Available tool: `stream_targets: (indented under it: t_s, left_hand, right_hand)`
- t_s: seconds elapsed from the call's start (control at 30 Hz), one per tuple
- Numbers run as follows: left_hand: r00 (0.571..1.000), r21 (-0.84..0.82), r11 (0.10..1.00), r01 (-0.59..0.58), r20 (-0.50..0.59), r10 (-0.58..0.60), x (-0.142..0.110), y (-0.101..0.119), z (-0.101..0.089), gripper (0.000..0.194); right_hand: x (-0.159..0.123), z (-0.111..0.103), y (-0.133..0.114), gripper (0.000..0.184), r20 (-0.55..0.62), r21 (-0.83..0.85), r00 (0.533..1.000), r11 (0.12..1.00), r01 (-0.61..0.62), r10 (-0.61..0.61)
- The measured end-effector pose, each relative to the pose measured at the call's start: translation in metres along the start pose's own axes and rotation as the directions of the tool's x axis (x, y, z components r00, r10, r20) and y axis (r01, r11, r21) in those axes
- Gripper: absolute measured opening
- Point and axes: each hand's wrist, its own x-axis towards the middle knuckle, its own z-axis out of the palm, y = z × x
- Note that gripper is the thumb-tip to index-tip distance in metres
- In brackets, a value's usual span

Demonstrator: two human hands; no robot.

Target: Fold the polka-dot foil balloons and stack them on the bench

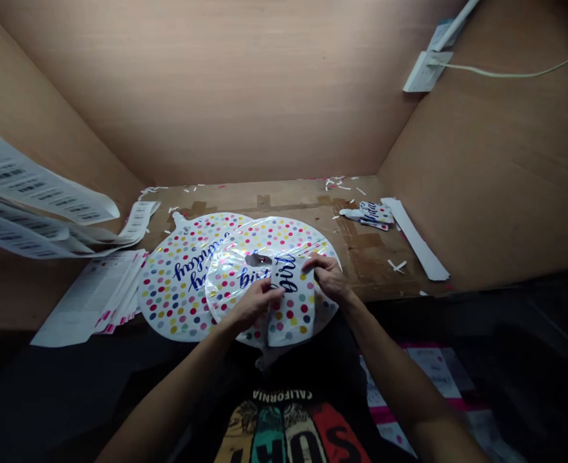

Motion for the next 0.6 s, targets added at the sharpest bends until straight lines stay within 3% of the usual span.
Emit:
stream_targets:
  t_s: [0.1,0.2,0.27,0.37,0.47,0.53,0.6]
  left_hand:
    - [0.998,0.12,0.992,-0.032,-0.046,0.038,-0.006,-0.01,0.002,0.038]
    - [0.99,0.117,0.987,-0.111,-0.073,0.12,-0.008,-0.014,0.001,0.042]
    - [0.991,0.135,0.983,-0.12,-0.036,0.126,-0.01,-0.012,-0.002,0.045]
    - [0.996,0.192,0.978,-0.087,-0.012,0.091,-0.01,-0.005,-0.011,0.04]
    - [0.999,0.275,0.961,-0.036,0.034,0.028,-0.006,0.007,-0.016,0.036]
    - [0.993,0.454,0.889,-0.057,0.115,0.005,-0.002,0.014,-0.014,0.036]
    - [0.982,0.667,0.726,-0.167,0.176,0.064,0.003,0.019,-0.008,0.035]
  right_hand:
    - [-0.01,0.003,0.008,0.033,0.075,0.185,0.966,0.948,-0.258,0.248]
    - [-0.027,0.006,0.015,0.051,0.277,0.199,0.897,0.893,-0.403,0.343]
    - [-0.036,0.007,0.016,0.048,0.289,0.22,0.901,0.894,-0.391,0.324]
    - [-0.041,0.007,0.013,0.029,0.172,0.24,0.955,0.93,-0.279,0.242]
    - [-0.04,0.006,0.004,0.008,0.217,0.063,0.965,0.985,-0.161,0.144]
    - [-0.038,0.005,-0.002,0.012,0.327,-0.083,0.939,0.993,-0.087,0.11]
    - [-0.034,0.004,-0.006,0.016,0.349,-0.137,0.928,0.987,-0.084,0.127]
